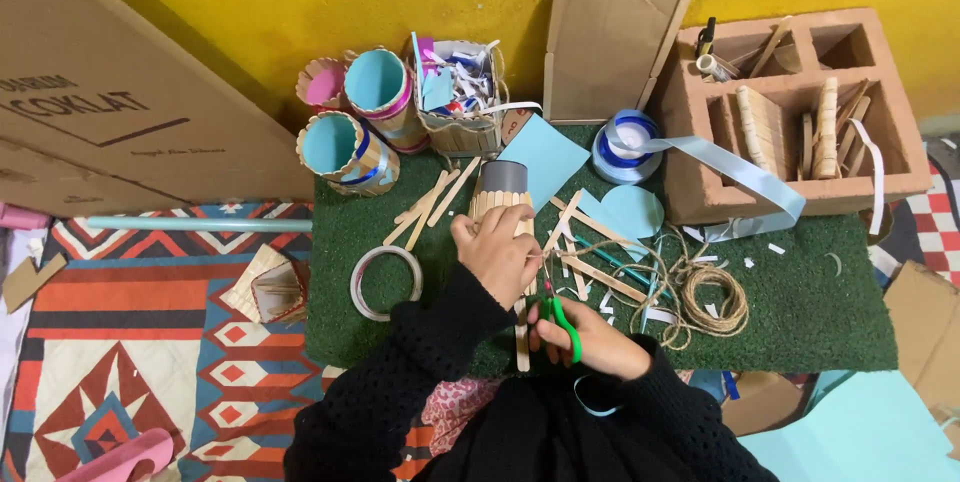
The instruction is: Tying a decorative twine knot around a cylinder covered in wooden sticks and trimming the ends with scissors.
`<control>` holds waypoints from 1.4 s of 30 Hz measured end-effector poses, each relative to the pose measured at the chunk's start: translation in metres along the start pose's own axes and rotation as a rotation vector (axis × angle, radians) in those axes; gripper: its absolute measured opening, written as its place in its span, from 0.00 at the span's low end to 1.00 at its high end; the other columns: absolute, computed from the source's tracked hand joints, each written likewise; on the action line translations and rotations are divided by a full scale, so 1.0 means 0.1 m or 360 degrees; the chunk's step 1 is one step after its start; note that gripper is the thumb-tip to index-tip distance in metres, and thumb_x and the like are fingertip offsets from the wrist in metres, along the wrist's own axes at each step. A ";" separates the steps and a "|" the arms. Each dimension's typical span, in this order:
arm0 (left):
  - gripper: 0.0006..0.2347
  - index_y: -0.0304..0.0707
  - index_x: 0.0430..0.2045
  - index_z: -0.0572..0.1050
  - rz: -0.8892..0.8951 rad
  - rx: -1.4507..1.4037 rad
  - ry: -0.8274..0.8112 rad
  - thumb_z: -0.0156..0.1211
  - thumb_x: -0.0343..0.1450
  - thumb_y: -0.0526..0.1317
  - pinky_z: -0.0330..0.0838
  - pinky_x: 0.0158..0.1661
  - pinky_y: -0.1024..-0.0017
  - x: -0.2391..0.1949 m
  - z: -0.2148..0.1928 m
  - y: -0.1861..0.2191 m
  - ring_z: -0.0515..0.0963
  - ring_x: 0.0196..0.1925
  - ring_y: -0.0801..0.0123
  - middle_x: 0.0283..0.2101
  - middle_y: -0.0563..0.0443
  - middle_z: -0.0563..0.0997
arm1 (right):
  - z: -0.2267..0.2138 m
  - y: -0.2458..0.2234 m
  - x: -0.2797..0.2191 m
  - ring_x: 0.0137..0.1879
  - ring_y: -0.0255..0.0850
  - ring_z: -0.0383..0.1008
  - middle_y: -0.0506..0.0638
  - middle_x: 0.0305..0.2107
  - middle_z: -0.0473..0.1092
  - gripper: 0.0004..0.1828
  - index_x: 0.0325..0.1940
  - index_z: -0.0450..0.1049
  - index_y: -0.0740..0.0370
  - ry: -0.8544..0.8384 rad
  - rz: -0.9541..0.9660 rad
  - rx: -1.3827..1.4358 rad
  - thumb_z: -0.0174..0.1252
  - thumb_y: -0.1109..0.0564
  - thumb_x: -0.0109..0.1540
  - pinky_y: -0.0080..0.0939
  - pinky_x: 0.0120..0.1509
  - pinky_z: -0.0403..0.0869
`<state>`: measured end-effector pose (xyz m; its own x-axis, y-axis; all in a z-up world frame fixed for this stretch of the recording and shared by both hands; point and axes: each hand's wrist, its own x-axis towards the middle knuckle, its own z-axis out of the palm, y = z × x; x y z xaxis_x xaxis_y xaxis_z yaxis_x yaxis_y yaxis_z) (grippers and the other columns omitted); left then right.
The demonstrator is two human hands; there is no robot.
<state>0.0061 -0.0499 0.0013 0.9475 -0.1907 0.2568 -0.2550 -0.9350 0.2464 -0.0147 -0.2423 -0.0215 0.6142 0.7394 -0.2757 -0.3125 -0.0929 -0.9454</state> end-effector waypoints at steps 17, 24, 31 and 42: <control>0.05 0.52 0.21 0.77 0.0031 -0.0205 -0.0047 0.67 0.66 0.41 0.49 0.50 0.49 0.03 -0.09 -0.01 0.66 0.58 0.68 0.49 0.64 0.69 | -0.03 0.29 0.15 0.17 0.36 0.72 0.55 0.14 0.74 0.21 0.39 0.79 0.65 0.0234 -0.0112 0.0075 0.73 0.46 0.56 0.32 0.21 0.69; 0.04 0.51 0.22 0.78 0.0026 -0.0249 -0.0085 0.66 0.67 0.41 0.48 0.49 0.49 0.05 -0.11 -0.02 0.65 0.59 0.66 0.48 0.63 0.69 | -0.01 0.29 0.13 0.14 0.34 0.71 0.54 0.12 0.75 0.17 0.33 0.79 0.64 0.0337 -0.0094 0.0069 0.75 0.49 0.55 0.29 0.20 0.68; 0.06 0.58 0.16 0.80 -0.0014 -0.0210 0.0032 0.72 0.62 0.41 0.49 0.48 0.56 0.09 -0.22 0.03 0.69 0.52 0.69 0.46 0.69 0.72 | -0.07 -0.10 0.08 0.30 0.36 0.76 0.47 0.23 0.75 0.28 0.38 0.75 0.57 0.0083 0.0033 0.0002 0.68 0.33 0.52 0.35 0.39 0.75; 0.05 0.57 0.16 0.80 0.0026 -0.0223 0.0023 0.70 0.62 0.40 0.50 0.49 0.55 0.08 -0.18 0.00 0.69 0.52 0.67 0.46 0.68 0.71 | -0.10 -0.07 0.07 0.35 0.37 0.68 0.43 0.27 0.70 0.31 0.34 0.76 0.54 0.0152 0.0082 -0.0237 0.66 0.26 0.48 0.35 0.44 0.67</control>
<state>0.0108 -0.0458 0.0200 0.9403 -0.2002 0.2751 -0.2958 -0.8806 0.3702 -0.0015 -0.2430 -0.0189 0.6682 0.6652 -0.3332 -0.2393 -0.2320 -0.9428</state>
